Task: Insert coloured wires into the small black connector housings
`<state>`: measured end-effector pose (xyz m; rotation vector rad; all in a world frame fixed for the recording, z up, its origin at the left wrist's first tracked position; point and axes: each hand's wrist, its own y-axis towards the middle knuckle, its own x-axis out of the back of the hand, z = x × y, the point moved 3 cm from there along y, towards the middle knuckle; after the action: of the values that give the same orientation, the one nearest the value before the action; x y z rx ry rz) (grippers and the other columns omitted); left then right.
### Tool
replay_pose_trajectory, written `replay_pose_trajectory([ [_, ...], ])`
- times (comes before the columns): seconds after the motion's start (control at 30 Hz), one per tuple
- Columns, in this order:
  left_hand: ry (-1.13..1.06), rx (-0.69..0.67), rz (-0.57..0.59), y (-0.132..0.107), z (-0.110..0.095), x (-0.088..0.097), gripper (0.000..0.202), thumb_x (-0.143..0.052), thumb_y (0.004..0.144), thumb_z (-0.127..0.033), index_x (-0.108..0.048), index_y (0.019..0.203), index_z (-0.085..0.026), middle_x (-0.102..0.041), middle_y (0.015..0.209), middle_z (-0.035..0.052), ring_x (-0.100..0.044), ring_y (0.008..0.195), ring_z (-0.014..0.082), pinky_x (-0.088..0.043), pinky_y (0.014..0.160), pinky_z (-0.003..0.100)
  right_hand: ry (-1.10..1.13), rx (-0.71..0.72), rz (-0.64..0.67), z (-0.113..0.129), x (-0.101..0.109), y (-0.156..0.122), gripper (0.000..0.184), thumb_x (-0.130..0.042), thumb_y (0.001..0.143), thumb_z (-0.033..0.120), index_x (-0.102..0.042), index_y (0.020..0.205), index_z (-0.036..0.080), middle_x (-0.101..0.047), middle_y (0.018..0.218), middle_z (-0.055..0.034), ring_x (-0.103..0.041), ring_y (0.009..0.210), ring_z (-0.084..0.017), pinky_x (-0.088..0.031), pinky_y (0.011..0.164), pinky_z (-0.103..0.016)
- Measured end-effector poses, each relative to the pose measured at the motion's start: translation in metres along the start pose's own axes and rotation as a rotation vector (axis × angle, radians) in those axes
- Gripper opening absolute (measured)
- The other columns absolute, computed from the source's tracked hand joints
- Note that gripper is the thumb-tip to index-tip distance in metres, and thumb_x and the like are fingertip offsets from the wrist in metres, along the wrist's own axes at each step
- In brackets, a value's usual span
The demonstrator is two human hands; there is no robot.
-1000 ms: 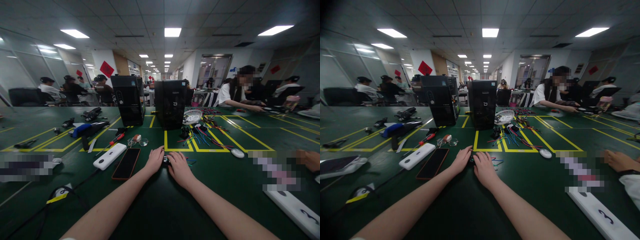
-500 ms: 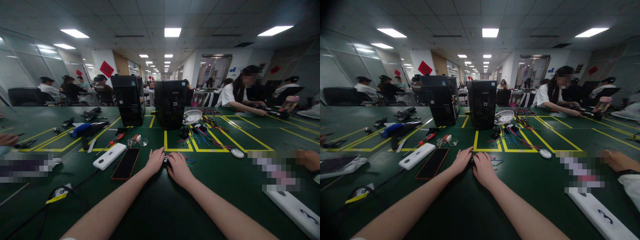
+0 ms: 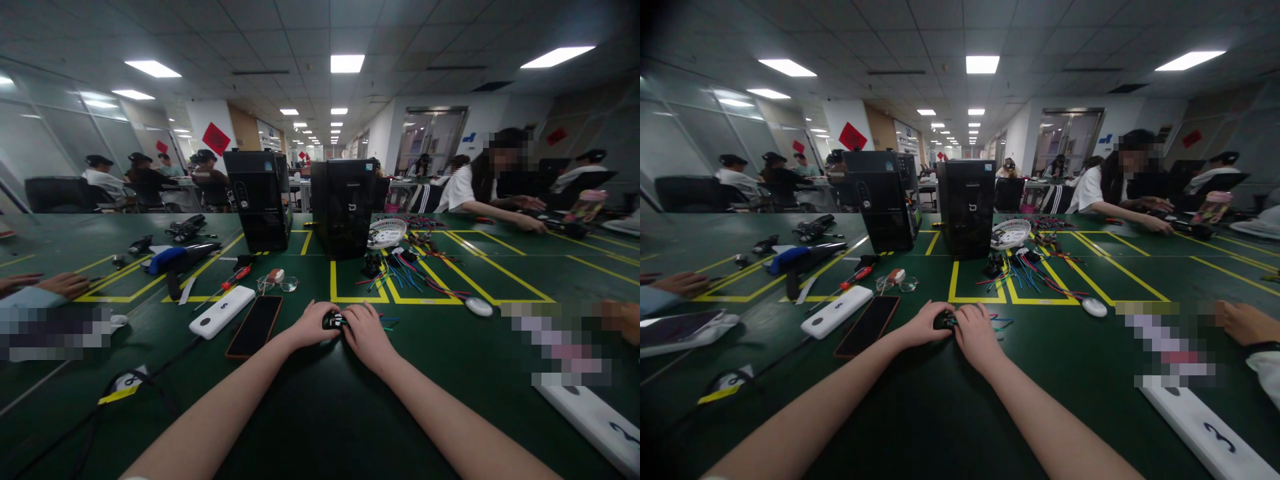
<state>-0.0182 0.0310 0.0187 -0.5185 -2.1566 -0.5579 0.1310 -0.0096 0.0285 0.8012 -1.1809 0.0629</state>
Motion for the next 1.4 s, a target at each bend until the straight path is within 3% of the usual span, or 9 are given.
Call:
replay_pose_trajectory([
  [0.23,0.067,0.023,-0.033,0.000,-0.001,-0.004,0.036,-0.061,0.074,-0.039,-0.053,0.106,-0.024,-0.058,0.112,0.0048,-0.049,0.111,0.0242,-0.018,0.106,0.050,0.041,0.059,-0.041,0.003,-0.004,0.003,0.019,-0.046,0.082,0.013,-0.057,0.096,0.020,-0.058,0.106,-0.0064,-0.047,0.108,-0.019,-0.024,0.102,-0.045],
  [0.57,0.059,0.044,-0.019,0.002,-0.003,-0.003,0.038,-0.062,0.074,-0.041,-0.053,0.106,-0.024,-0.058,0.113,0.0040,-0.048,0.111,0.0247,-0.015,0.105,0.054,0.088,0.001,-0.055,0.001,-0.009,0.006,0.018,-0.041,0.084,0.011,-0.054,0.092,0.018,-0.058,0.099,-0.0058,-0.049,0.098,-0.018,-0.028,0.099,-0.040],
  [0.77,0.058,0.051,-0.011,0.001,-0.003,-0.002,0.035,-0.063,0.073,-0.039,-0.054,0.103,-0.024,-0.059,0.111,0.0030,-0.050,0.109,0.0243,-0.014,0.105,0.054,0.130,-0.092,-0.123,-0.003,0.001,0.004,0.016,-0.039,0.085,0.014,-0.053,0.090,0.017,-0.057,0.097,-0.0080,-0.048,0.096,-0.019,-0.036,0.088,-0.037],
  [1.03,-0.012,0.163,-0.190,0.004,0.002,0.000,0.029,-0.059,0.077,-0.030,-0.054,0.104,-0.020,-0.061,0.108,0.0053,-0.053,0.104,0.0238,-0.024,0.104,0.048,0.146,0.078,0.058,0.000,0.001,0.001,0.018,-0.040,0.086,0.013,-0.057,0.091,0.018,-0.058,0.091,-0.0064,-0.052,0.089,-0.017,-0.041,0.080,-0.032],
  [1.23,-0.008,0.163,-0.184,0.004,0.002,0.000,0.029,-0.060,0.075,-0.029,-0.055,0.102,-0.021,-0.062,0.106,0.0052,-0.054,0.103,0.0244,-0.022,0.105,0.050,0.173,0.126,0.151,0.003,-0.004,-0.001,0.012,-0.046,0.083,0.016,-0.058,0.086,0.018,-0.058,0.089,-0.0048,-0.052,0.089,-0.016,-0.041,0.079,-0.031],
  [1.4,0.015,0.143,-0.128,0.003,0.003,-0.002,0.032,-0.061,0.074,-0.034,-0.056,0.103,-0.022,-0.062,0.110,0.0044,-0.053,0.107,0.0250,-0.019,0.105,0.052,0.173,0.012,0.015,-0.005,0.000,0.001,0.013,-0.050,0.079,0.017,-0.057,0.091,0.018,-0.058,0.090,-0.0055,-0.051,0.089,-0.018,-0.039,0.080,-0.033],
])
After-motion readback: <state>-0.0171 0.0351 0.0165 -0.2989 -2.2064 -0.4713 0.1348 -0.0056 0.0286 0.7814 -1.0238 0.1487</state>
